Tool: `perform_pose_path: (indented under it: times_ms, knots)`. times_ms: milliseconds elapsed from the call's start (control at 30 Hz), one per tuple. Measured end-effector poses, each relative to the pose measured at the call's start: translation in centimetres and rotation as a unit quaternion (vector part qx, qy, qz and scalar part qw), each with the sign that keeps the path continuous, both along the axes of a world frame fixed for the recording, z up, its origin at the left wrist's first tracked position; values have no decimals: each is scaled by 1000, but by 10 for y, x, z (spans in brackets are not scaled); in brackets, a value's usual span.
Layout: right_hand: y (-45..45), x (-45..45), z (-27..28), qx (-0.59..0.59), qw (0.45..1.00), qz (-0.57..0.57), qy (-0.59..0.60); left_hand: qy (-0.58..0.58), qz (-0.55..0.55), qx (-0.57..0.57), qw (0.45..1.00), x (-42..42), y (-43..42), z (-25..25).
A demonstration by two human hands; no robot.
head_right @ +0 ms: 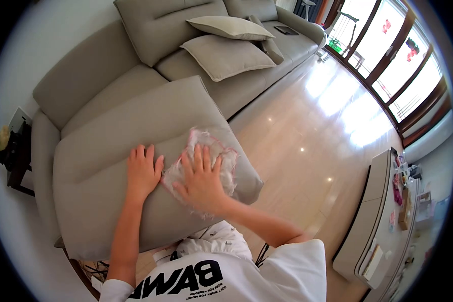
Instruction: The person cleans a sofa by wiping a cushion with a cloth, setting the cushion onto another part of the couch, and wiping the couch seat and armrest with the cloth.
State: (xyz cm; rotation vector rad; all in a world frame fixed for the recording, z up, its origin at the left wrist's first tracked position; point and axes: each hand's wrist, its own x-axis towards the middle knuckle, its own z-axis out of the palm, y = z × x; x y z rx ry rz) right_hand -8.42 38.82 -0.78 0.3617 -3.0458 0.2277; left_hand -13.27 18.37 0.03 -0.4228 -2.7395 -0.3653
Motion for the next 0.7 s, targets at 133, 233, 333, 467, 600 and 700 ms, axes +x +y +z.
perform_pose_path:
  times_ms: [133,233,333,467,600,700]
  knots:
    - [2,-28,-11,-57,997,-34,34,10,-4,-12,1000,0,1,-2]
    - [19,-120,-20,-91,982,-160,-40,11,-3,-20,1000,-3,3,-1]
    - [55,-192,-36,-202,956,-189,-93,-8,4,-16,1000,-2,3,1]
    - [73,-187,-43,-243,955,-135,-100,-16,10,-4,1000,1,2,4]
    - [51,-78,-12,-112,984,-98,-101,-2,7,16,1000,6,0,-2]
    - [26,-9,-16,-40,999,-36,-12,-17,10,1,1000,4,6,-1]
